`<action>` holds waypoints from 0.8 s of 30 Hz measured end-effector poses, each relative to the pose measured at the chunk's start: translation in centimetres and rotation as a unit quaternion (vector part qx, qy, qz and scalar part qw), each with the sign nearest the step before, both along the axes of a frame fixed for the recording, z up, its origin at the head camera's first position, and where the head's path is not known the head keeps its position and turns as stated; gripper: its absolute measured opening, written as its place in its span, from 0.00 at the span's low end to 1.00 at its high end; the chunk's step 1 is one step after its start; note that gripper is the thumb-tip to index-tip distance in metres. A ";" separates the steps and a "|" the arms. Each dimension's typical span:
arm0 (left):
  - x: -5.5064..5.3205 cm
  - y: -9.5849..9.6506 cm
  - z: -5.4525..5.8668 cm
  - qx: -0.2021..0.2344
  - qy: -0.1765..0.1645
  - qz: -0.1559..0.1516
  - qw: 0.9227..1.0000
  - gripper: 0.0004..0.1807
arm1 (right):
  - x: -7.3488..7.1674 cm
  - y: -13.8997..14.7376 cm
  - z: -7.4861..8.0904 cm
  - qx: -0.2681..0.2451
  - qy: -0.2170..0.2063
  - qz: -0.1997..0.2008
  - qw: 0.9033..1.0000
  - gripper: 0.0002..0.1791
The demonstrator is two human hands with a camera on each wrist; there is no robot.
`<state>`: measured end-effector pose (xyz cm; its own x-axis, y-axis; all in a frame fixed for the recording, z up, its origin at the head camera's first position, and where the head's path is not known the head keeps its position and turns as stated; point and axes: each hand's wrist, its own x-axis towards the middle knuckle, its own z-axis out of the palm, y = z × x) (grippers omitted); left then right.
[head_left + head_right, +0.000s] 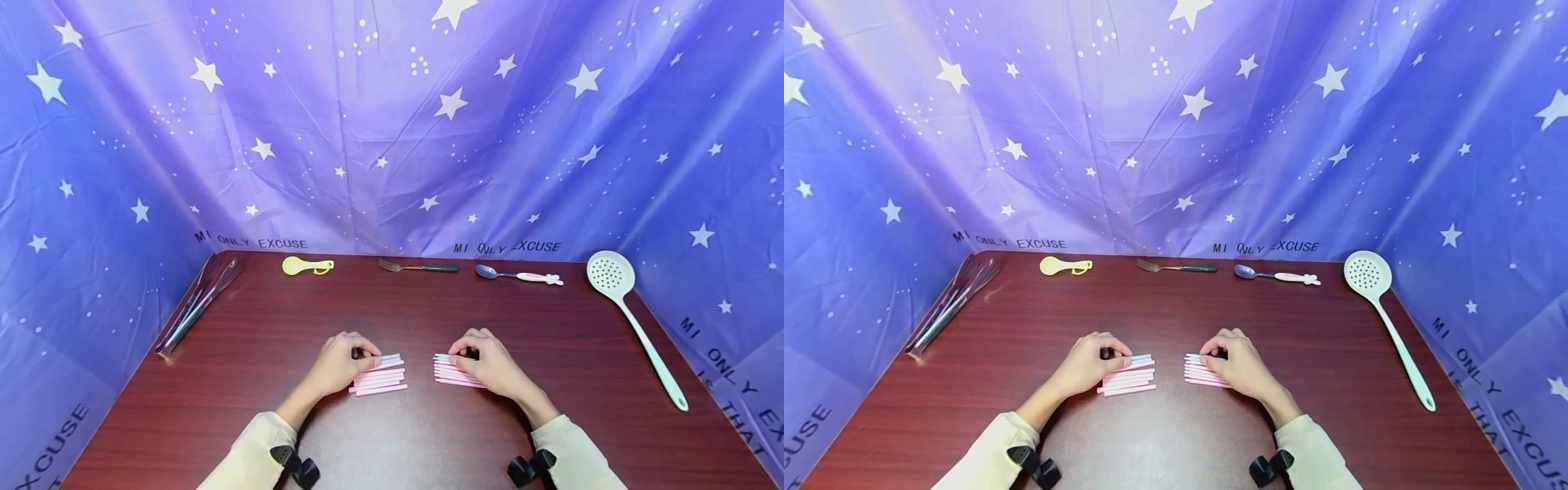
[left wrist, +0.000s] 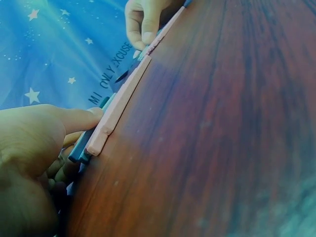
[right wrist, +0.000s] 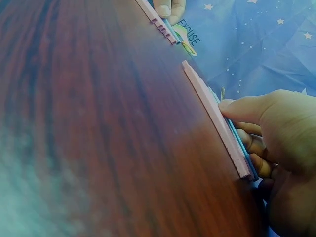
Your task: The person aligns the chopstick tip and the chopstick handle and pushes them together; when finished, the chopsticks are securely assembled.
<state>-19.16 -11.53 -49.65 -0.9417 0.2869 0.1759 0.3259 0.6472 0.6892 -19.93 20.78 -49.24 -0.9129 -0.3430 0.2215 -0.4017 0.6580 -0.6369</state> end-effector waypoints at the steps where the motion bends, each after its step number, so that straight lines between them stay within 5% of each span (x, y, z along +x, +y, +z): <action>1: 0.0 0.0 0.0 0.001 0.000 -0.001 1.000 0.03 | 0.0 0.0 0.1 0.001 0.001 0.001 1.000 0.09; 18: 0.2 -0.5 0.1 -0.001 0.003 -0.008 1.000 0.04 | -0.1 -0.3 -0.5 -0.009 0.034 0.003 0.999 0.07; 24: -0.1 -0.4 0.7 0.038 -0.006 -0.016 0.999 0.04 | 0.0 0.0 0.5 -0.018 0.030 0.004 0.999 0.04</action>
